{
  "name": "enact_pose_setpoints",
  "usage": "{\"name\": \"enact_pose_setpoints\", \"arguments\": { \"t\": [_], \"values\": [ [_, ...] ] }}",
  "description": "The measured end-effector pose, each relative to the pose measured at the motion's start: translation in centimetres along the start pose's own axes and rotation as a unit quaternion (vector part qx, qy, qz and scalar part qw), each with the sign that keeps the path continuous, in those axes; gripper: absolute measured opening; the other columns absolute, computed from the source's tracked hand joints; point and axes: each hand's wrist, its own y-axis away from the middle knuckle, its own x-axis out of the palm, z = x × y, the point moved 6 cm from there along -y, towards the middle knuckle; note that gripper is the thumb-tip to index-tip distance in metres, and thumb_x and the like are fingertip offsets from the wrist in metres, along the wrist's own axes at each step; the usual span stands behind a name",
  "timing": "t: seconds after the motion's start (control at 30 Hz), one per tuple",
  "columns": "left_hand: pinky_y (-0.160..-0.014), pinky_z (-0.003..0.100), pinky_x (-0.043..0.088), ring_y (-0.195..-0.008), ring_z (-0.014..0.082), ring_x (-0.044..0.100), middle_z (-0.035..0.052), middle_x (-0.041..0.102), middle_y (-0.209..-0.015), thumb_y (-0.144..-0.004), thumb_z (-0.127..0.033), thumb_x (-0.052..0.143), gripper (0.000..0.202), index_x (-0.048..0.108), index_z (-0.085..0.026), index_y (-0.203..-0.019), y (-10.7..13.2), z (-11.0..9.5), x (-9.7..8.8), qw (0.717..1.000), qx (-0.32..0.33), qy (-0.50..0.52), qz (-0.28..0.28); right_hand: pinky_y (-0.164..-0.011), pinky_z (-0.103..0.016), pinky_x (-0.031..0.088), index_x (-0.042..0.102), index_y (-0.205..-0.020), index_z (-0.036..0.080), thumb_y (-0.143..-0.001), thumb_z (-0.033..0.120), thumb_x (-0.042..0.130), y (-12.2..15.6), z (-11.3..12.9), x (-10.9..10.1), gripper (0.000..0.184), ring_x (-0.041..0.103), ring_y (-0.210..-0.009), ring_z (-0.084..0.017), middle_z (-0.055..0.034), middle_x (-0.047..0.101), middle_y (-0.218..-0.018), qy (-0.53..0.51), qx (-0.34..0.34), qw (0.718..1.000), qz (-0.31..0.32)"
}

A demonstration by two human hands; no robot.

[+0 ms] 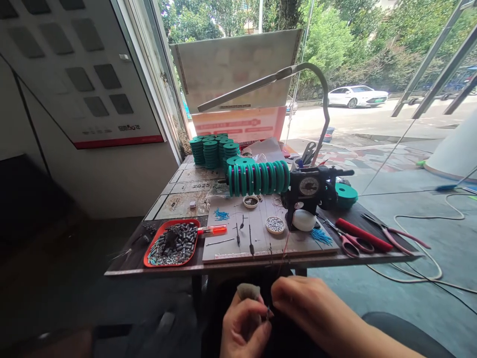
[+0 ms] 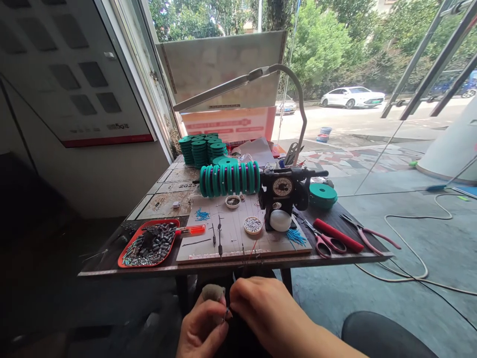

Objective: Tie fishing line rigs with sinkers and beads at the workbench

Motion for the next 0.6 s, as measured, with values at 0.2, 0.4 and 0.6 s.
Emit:
{"name": "enact_pose_setpoints", "arguments": {
  "t": [0.2,0.4,0.6],
  "values": [
    [-0.072,0.02,0.037,-0.075,0.0101,0.05,0.0027,0.054,-0.076,-0.068,-0.038,0.072,0.019,0.07,-0.02,-0.069,-0.1,0.3,-0.3,1.0,0.006,-0.012,0.001,-0.054,-0.017,0.031,0.048,-0.07,0.014,-0.093,0.02,0.043,-0.1,0.1,-0.2,0.024,0.044,-0.057,-0.008,0.001,0.054,-0.066,0.006,-0.015,1.0,-0.006],
    [-0.073,0.02,0.04,-0.08,0.011,0.051,0.0033,0.054,-0.084,-0.076,-0.029,0.065,0.01,0.068,-0.021,-0.082,-0.2,0.8,-0.5,0.991,0.026,-0.066,0.112,-0.052,-0.017,0.03,0.052,-0.069,0.014,-0.088,0.014,0.051,-0.5,0.0,0.6,0.019,0.044,-0.055,-0.007,0.0017,0.055,-0.065,0.044,-0.003,0.999,0.018],
    [-0.059,0.018,0.035,-0.061,0.0065,0.043,0.0022,0.047,-0.067,-0.074,-0.042,0.065,0.027,0.07,-0.016,-0.076,0.1,0.8,-1.0,0.995,-0.009,-0.09,0.036,-0.054,-0.017,0.033,0.054,-0.069,0.013,-0.084,0.011,0.056,-0.7,0.8,1.1,0.015,0.05,-0.057,-0.009,0.0006,0.059,-0.066,0.119,-0.025,0.992,0.03]
  ]
}}
